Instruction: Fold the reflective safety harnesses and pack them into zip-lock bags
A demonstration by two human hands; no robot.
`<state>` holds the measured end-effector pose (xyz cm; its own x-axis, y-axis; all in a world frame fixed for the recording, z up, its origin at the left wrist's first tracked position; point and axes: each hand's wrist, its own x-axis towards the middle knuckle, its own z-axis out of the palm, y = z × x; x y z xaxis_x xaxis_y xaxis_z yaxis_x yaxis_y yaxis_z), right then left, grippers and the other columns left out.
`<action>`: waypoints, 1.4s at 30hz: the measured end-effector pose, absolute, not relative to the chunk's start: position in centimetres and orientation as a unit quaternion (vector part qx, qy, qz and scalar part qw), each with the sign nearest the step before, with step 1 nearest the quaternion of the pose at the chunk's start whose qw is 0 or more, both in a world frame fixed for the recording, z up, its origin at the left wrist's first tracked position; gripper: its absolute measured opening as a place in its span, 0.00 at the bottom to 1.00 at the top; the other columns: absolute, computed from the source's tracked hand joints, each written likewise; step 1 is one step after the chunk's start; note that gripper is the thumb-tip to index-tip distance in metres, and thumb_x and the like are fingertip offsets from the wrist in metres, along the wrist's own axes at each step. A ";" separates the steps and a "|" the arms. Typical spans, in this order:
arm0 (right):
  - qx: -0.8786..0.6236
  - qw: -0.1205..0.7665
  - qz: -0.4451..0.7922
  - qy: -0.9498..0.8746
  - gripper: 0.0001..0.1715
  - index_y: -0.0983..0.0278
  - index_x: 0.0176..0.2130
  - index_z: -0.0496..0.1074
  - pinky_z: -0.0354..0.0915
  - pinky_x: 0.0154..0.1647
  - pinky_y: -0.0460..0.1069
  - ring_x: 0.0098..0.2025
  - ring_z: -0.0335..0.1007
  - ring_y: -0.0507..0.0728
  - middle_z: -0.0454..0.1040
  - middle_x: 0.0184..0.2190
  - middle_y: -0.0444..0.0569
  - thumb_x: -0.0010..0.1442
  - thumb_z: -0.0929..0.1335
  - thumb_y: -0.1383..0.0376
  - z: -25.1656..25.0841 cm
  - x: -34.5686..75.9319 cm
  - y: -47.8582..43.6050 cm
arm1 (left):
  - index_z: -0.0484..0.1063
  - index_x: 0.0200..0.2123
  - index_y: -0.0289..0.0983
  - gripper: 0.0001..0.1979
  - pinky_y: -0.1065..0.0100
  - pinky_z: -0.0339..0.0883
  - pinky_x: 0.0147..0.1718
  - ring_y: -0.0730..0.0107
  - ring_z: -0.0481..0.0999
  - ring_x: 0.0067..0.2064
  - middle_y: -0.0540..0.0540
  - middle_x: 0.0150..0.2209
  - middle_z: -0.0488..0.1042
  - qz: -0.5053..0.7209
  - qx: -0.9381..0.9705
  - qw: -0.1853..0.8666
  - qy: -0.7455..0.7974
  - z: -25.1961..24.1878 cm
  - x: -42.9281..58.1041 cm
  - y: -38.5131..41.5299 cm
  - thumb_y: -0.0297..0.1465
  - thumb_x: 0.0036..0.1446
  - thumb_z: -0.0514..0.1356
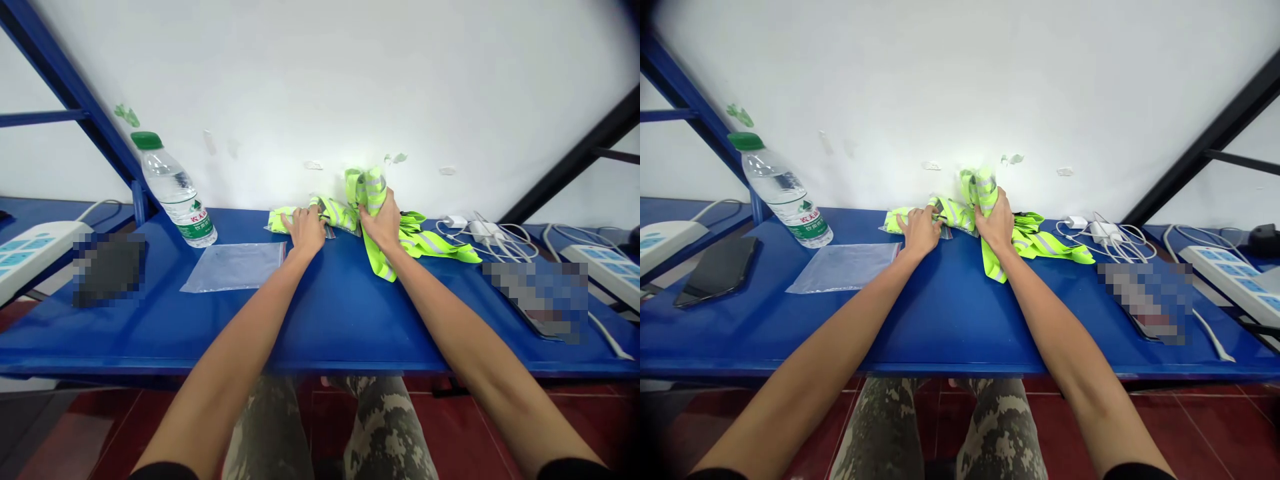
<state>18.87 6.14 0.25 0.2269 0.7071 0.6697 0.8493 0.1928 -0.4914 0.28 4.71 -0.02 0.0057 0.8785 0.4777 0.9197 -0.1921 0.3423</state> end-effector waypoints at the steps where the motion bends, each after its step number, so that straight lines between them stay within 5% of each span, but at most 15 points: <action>1: -0.628 0.467 -0.083 -0.617 0.34 0.66 0.61 0.55 0.66 0.53 0.61 0.55 0.68 0.69 0.70 0.55 0.61 0.60 0.65 0.57 0.2 18.8 6.0 | 0.71 0.48 0.41 0.12 0.41 0.45 0.63 0.52 0.67 0.58 0.40 0.50 0.75 -0.307 -0.712 0.039 -0.631 0.0 0.2 4.9 0.30 0.64 0.53; 5: -0.626 0.445 -0.116 -0.629 0.36 0.68 0.64 0.53 0.65 0.55 0.60 0.59 0.65 0.69 0.68 0.58 0.63 0.61 0.63 0.60 0.3 18.3 5.5 | 0.73 0.38 0.38 0.11 0.49 0.54 0.57 0.54 0.70 0.52 0.40 0.43 0.76 -0.300 -0.747 0.064 -0.590 0.7 0.2 4.6 0.25 0.63 0.51; 12: -0.544 0.312 -0.117 -0.770 0.37 0.66 0.64 0.60 0.63 0.58 0.60 0.58 0.64 0.69 0.66 0.61 0.58 0.56 0.66 0.65 1.5 19.2 4.8 | 0.71 0.42 0.35 0.12 0.60 0.64 0.44 0.57 0.72 0.45 0.39 0.42 0.74 -0.231 -0.836 0.048 -0.495 0.6 -0.4 1.8 0.23 0.64 0.48; 19: -0.532 0.274 -0.103 -0.795 0.38 0.67 0.65 0.59 0.62 0.58 0.61 0.58 0.63 0.69 0.66 0.61 0.58 0.59 0.67 0.59 2.4 19.7 4.7 | 0.64 0.54 0.35 0.18 0.52 0.63 0.51 0.48 0.68 0.54 0.36 0.53 0.71 -0.167 -0.813 0.095 -0.550 1.1 -2.1 0.7 0.30 0.61 0.60; 25: -0.555 0.223 -0.165 -0.784 0.38 0.65 0.66 0.58 0.66 0.51 0.60 0.56 0.63 0.71 0.66 0.61 0.58 0.58 0.66 0.66 2.5 18.1 4.4 | 0.61 0.60 0.37 0.22 0.46 0.63 0.51 0.42 0.66 0.57 0.33 0.55 0.69 -0.136 -0.777 0.117 -0.603 1.1 -1.3 1.7 0.35 0.66 0.55; 30: -0.553 0.185 -0.184 -0.791 0.37 0.65 0.65 0.59 0.65 0.54 0.61 0.59 0.60 0.71 0.65 0.62 0.58 0.58 0.66 0.68 2.8 17.6 4.7 | 0.62 0.60 0.35 0.25 0.49 0.63 0.52 0.46 0.65 0.58 0.34 0.56 0.69 -0.126 -0.799 0.104 -0.578 0.8 -1.9 1.6 0.41 0.65 0.57; 34: -0.543 0.219 -0.132 -0.800 0.35 0.61 0.66 0.59 0.66 0.54 0.62 0.56 0.62 0.70 0.67 0.60 0.56 0.61 0.65 0.61 4.4 17.7 4.7 | 0.63 0.59 0.37 0.21 0.53 0.64 0.52 0.49 0.67 0.57 0.36 0.55 0.69 -0.126 -0.808 0.089 -0.569 1.1 -2.3 1.1 0.35 0.64 0.56; 39: -0.513 0.308 -0.196 -0.777 0.33 0.59 0.66 0.58 0.56 0.63 0.65 0.65 0.53 0.70 0.63 0.62 0.55 0.64 0.60 0.69 6.0 14.0 4.5 | 0.66 0.55 0.32 0.17 0.53 0.67 0.50 0.47 0.67 0.56 0.33 0.53 0.71 -0.126 -0.809 0.064 -0.570 1.2 -1.7 0.6 0.30 0.65 0.53; 42: -0.495 0.264 -0.206 -0.802 0.32 0.57 0.67 0.58 0.46 0.65 0.71 0.69 0.46 0.72 0.60 0.65 0.56 0.65 0.59 0.70 5.3 11.1 5.8 | 0.67 0.54 0.30 0.16 0.54 0.67 0.50 0.48 0.68 0.56 0.32 0.50 0.73 -0.111 -0.828 0.048 -0.548 1.2 -2.0 0.3 0.30 0.66 0.52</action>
